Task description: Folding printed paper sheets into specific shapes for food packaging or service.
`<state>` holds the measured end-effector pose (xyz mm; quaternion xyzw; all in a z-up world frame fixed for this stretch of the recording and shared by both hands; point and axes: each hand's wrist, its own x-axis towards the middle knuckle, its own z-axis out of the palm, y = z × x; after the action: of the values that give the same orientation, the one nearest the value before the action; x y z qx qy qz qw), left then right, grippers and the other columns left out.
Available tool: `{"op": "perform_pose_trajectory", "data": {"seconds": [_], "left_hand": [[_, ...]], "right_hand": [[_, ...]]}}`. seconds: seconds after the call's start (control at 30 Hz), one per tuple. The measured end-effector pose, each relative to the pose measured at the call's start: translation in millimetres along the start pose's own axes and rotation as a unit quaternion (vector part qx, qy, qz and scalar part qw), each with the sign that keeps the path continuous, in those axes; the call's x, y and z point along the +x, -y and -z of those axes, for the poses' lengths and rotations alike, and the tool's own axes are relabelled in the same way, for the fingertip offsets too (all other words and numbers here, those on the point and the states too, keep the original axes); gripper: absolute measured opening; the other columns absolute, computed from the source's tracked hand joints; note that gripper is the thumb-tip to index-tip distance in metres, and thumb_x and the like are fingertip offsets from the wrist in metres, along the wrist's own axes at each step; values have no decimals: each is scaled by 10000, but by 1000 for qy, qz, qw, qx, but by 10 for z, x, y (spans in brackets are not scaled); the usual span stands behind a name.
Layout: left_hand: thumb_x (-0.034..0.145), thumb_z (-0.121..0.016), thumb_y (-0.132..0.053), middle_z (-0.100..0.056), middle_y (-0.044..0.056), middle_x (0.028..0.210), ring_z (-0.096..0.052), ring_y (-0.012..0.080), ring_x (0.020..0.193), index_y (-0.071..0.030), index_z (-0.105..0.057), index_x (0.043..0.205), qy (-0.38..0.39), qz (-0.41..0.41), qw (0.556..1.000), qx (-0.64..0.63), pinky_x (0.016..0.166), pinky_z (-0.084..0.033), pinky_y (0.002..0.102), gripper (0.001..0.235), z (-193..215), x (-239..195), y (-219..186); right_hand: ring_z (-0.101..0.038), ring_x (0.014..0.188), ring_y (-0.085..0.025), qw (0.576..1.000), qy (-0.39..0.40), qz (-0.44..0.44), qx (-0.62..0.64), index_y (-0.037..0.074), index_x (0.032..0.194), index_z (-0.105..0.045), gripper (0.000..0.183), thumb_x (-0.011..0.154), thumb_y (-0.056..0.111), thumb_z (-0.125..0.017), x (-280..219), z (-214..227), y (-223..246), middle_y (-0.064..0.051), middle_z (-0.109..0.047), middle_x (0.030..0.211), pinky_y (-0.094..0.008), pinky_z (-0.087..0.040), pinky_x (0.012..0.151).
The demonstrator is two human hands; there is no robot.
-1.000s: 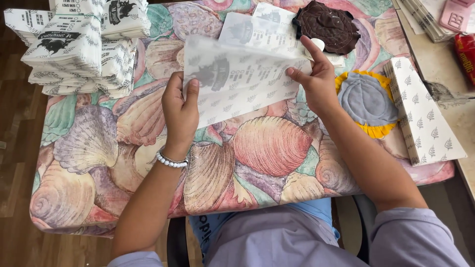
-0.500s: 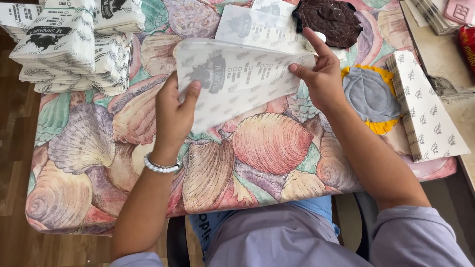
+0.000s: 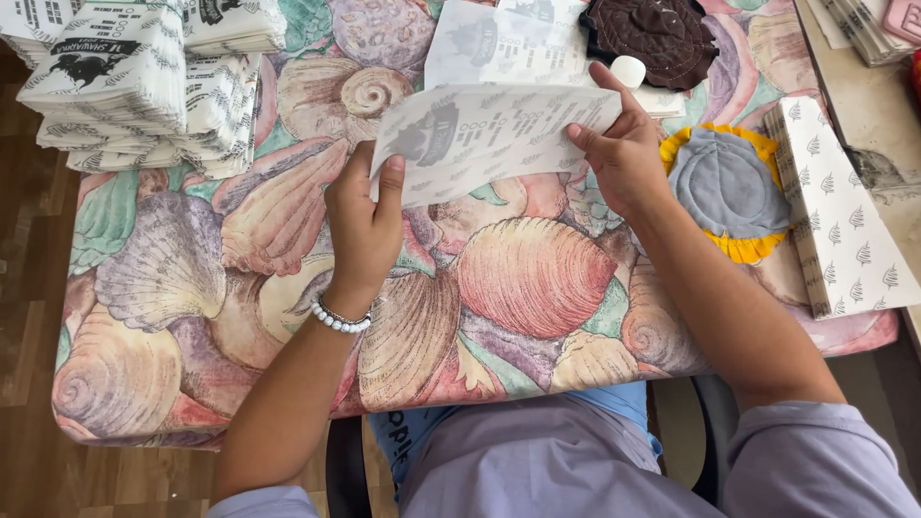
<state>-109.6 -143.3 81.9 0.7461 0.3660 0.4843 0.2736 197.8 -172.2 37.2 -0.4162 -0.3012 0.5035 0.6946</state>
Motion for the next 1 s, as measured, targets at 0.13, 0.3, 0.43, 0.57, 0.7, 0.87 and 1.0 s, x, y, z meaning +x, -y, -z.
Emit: {"op": "perform_pose_trajectory", "data": {"seconds": [0.13, 0.3, 0.43, 0.57, 0.7, 0.87, 1.0], "left_hand": [[1084, -503, -353, -711, 102, 1132, -711, 247, 1035, -56, -551, 1226, -37, 12, 998, -49, 837, -570, 342, 333, -3, 24, -13], [1089, -515, -276, -703, 27, 934, -618, 124, 766, -57, -611, 1113, -57, 17, 998, -27, 657, -480, 273, 240, -68, 5, 26], [1069, -567, -312, -722, 105, 1149, -715, 259, 1106, -46, -598, 1207, -63, -12, 997, -54, 931, -598, 360, 301, -69, 20, -15], [1073, -596, -182, -714, 153, 851, -680, 171, 878, -13, -672, 1064, -76, -21, 993, -83, 811, -560, 396, 186, -45, 59, -154], [1058, -602, -232, -745, 127, 988, -721, 207, 971, -18, -672, 1116, -68, -2, 996, -58, 859, -587, 362, 232, -60, 39, -47], [1043, -598, -288, -763, 77, 1010, -733, 174, 908, -35, -652, 1051, -63, 18, 997, -37, 744, -573, 275, 258, -69, 28, 18], [1037, -585, -340, -759, 66, 960, -732, 175, 880, -49, -655, 1016, -64, 15, 997, -43, 709, -556, 277, 300, -54, 35, 12]], "right_hand": [[-651, 1112, -175, 999, 23, 20, -13, 67, 1567, -435, 748, 890, -147, -672, -20, 10, -64, -82, -691, 1180, -287, -600, 1011], [-621, 1242, -219, 1000, 20, 13, -14, 54, 1531, -456, 721, 874, -145, -677, -54, -72, -64, -110, -670, 1312, -308, -561, 1108], [-621, 1217, -217, 1000, 14, 11, -20, 57, 1482, -515, 658, 877, -134, -687, -71, -82, -90, -98, -674, 1253, -289, -576, 1077], [-772, 1029, -258, 996, -2, 78, -52, 41, 1373, -609, 545, 877, -117, -772, 141, 178, -475, -176, -745, 1169, -382, -666, 892], [-731, 1111, -239, 998, 13, 28, -56, 28, 1418, -543, 628, 843, -97, -760, 12, 20, -233, -155, -728, 1208, -324, -632, 949], [-472, 856, -28, 982, -11, 70, -177, 90, 1606, -352, 681, 1002, 129, -662, -122, -93, 67, 0, -530, 1306, -154, -466, 786], [-600, 1247, -356, 775, 58, 477, -412, 7, 1487, -473, 424, 1138, 132, -679, -129, -306, 342, -237, -600, 1334, -444, -544, 1042]]}}
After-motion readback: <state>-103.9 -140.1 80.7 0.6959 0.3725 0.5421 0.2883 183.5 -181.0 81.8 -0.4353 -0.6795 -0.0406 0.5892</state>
